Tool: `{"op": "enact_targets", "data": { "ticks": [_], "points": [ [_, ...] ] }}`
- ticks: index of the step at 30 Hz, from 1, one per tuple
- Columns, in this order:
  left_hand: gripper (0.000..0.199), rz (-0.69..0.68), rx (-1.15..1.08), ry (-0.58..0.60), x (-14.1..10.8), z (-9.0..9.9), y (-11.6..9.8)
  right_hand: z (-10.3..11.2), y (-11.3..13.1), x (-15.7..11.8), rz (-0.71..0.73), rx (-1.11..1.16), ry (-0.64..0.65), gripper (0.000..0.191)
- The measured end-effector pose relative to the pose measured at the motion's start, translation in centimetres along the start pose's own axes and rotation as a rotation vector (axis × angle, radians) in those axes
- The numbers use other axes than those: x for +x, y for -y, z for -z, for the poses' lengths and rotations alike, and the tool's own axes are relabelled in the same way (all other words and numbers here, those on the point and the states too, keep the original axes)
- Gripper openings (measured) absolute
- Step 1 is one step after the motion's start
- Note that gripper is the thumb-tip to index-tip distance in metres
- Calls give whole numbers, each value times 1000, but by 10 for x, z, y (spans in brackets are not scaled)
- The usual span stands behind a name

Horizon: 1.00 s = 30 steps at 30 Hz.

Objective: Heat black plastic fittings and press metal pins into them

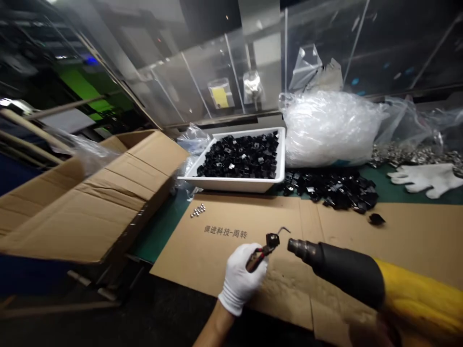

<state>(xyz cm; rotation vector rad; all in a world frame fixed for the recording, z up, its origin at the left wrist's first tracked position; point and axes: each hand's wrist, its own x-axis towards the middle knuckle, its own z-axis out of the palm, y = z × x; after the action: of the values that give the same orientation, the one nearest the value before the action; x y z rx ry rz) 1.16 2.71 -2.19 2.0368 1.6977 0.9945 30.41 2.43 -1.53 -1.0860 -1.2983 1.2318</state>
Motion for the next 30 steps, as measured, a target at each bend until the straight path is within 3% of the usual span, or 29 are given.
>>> {"op": "enact_targets", "data": {
  "ticks": [4,7,13,20,30],
  "points": [
    [19,-24,-15,13,1,-4,5,35,-9,-78,-301,216,52,40],
    [21,-31,-17,42,0,-3,7,51,-14,-106,-541,529,104,39],
    [21,-25,-4,116,2,1,9,56,-18,-102,-621,623,91,38],
    [22,-46,-22,92,1,-1,11,60,-18,-101,-679,607,90,39],
    [27,-36,-18,77,0,-2,10,66,-21,-102,-664,673,193,39]
  ]
}}
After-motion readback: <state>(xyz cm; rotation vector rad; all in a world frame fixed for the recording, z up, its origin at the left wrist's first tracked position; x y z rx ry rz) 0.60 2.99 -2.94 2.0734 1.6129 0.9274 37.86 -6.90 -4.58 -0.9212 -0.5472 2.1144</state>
